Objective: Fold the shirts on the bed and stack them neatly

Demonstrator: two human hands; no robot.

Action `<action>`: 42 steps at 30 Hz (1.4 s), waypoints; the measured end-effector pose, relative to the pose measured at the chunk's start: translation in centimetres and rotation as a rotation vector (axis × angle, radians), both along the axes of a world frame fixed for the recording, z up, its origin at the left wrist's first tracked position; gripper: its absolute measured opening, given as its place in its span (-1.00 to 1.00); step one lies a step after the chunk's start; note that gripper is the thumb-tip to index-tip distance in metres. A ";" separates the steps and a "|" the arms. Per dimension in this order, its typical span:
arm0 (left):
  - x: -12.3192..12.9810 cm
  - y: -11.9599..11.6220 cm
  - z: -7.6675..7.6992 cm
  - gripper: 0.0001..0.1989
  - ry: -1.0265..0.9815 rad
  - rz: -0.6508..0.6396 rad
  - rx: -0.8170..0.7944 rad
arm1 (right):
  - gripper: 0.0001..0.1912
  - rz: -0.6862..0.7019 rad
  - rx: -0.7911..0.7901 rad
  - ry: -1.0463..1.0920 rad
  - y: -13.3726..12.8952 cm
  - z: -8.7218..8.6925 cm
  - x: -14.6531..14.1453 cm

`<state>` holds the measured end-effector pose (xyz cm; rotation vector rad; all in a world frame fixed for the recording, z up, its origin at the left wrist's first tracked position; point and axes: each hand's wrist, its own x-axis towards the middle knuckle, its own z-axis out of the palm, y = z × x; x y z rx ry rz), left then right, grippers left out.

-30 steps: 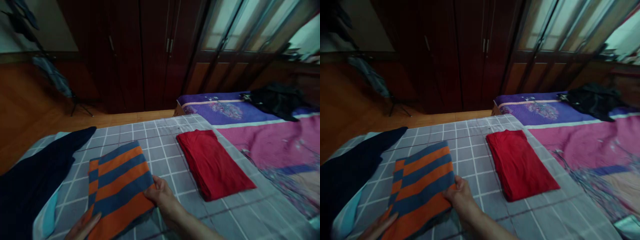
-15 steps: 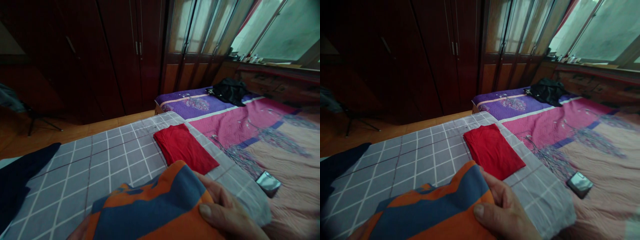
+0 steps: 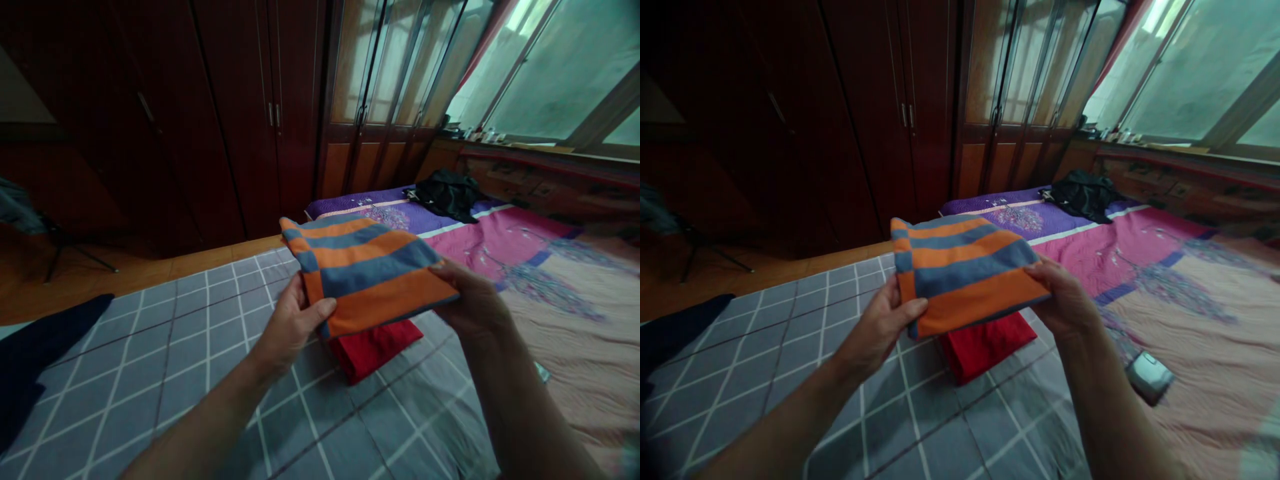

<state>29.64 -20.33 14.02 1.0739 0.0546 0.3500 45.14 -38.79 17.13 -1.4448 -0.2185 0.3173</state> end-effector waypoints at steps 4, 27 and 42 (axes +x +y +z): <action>1.1 -2.9 -8.1 -0.36 0.286 -0.084 -0.155 | -0.80 0.160 -0.110 0.232 -2.5 -9.3 1.6; 1.3 -5.1 -12.4 -0.58 0.490 -0.136 0.046 | -0.48 -0.173 -1.201 -0.581 -3.9 -14.3 5.0; 1.6 -6.0 -15.5 -0.64 0.438 -0.044 0.138 | -0.21 0.030 -1.461 -0.907 15.1 -16.5 2.9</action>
